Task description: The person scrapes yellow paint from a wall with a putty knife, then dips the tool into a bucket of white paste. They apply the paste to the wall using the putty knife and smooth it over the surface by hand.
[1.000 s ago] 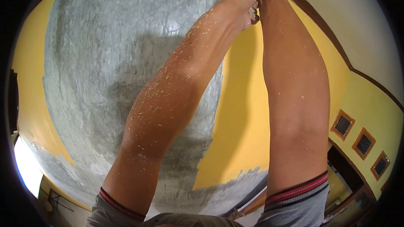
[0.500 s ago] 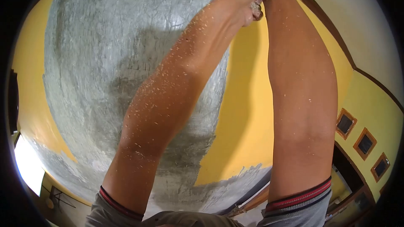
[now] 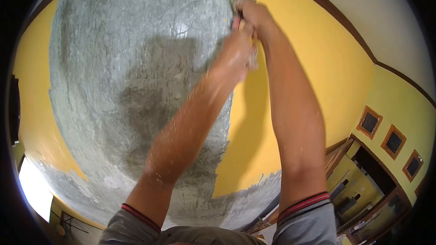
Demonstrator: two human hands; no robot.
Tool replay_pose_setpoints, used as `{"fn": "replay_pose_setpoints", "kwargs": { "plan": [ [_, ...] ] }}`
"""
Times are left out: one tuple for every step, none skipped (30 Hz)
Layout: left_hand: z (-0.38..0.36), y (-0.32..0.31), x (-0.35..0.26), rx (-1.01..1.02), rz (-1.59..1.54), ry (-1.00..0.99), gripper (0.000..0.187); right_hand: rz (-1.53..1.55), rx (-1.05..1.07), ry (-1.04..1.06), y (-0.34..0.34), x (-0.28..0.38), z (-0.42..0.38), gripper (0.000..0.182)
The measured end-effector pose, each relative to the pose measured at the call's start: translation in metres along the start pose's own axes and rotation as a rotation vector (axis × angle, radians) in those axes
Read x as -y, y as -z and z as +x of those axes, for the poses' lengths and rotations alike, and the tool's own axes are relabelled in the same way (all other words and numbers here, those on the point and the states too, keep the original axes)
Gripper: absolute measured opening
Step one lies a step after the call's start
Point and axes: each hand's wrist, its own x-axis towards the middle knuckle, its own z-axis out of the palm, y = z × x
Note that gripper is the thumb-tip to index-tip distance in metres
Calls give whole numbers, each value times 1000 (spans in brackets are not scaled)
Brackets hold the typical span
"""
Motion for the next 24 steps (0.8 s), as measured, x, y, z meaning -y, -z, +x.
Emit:
{"fn": "replay_pose_setpoints", "kwargs": {
  "plan": [
    [-16,11,15,10,-12,76,26,87,-64,-8,-8,-24,-8,39],
    [-34,24,35,59,-62,110,29,-41,-6,-61,-11,-36,-32,35],
    [-53,40,61,103,-115,156,33,49,-51,30,-23,-75,-39,36],
    [-68,55,91,78,-68,155,37,-116,-75,74,-30,-117,-49,40],
    [-91,70,118,71,-37,229,38,-108,-37,-23,-39,-119,-95,44],
    [-117,89,141,80,-22,301,42,-57,-7,-32,-50,-156,-118,45],
    [-140,107,168,21,-43,362,44,-9,-53,-24,-66,-209,-136,51],
    [-159,136,200,145,-1,355,43,50,-35,-128,-78,-236,-165,51],
    [-183,154,225,104,2,432,39,80,-42,-208,-93,-280,-191,52],
    [-194,165,241,69,8,488,36,135,-63,-240,-107,-299,-219,53],
    [-208,176,252,73,-12,567,32,151,-98,-224,-117,-318,-242,49],
    [-217,183,259,71,-35,646,29,139,-176,-188,-126,-330,-266,42],
    [-218,182,259,61,-24,646,29,128,-256,-151,-134,-334,-280,36],
    [-226,177,258,-20,-91,676,31,138,-247,-167,-139,-332,-293,36],
    [-231,175,260,-98,-154,700,32,190,-309,-179,-142,-326,-303,36],
    [-230,179,263,-89,-104,651,39,242,-376,-190,-144,-318,-309,43],
    [-229,182,266,-98,-91,661,39,254,-374,-204,-145,-309,-314,43],
    [-222,181,261,-61,-142,601,44,259,-296,-161,-144,-298,-317,52],
    [-216,182,257,-22,-195,541,49,261,-220,-117,-145,-293,-318,62],
    [-213,185,255,-25,-188,550,49,267,-222,-126,-149,-296,-317,62],
    [-210,190,251,38,-297,578,53,102,-253,6,-153,-301,-315,63],
    [-207,193,248,102,-408,605,57,17,-265,68,-154,-302,-314,64],
    [-209,191,246,102,-409,613,57,-69,-282,129,-155,-302,-313,64],
    [-211,182,239,65,-386,609,56,-193,-299,212,-152,-301,-310,66]
  ]
}}
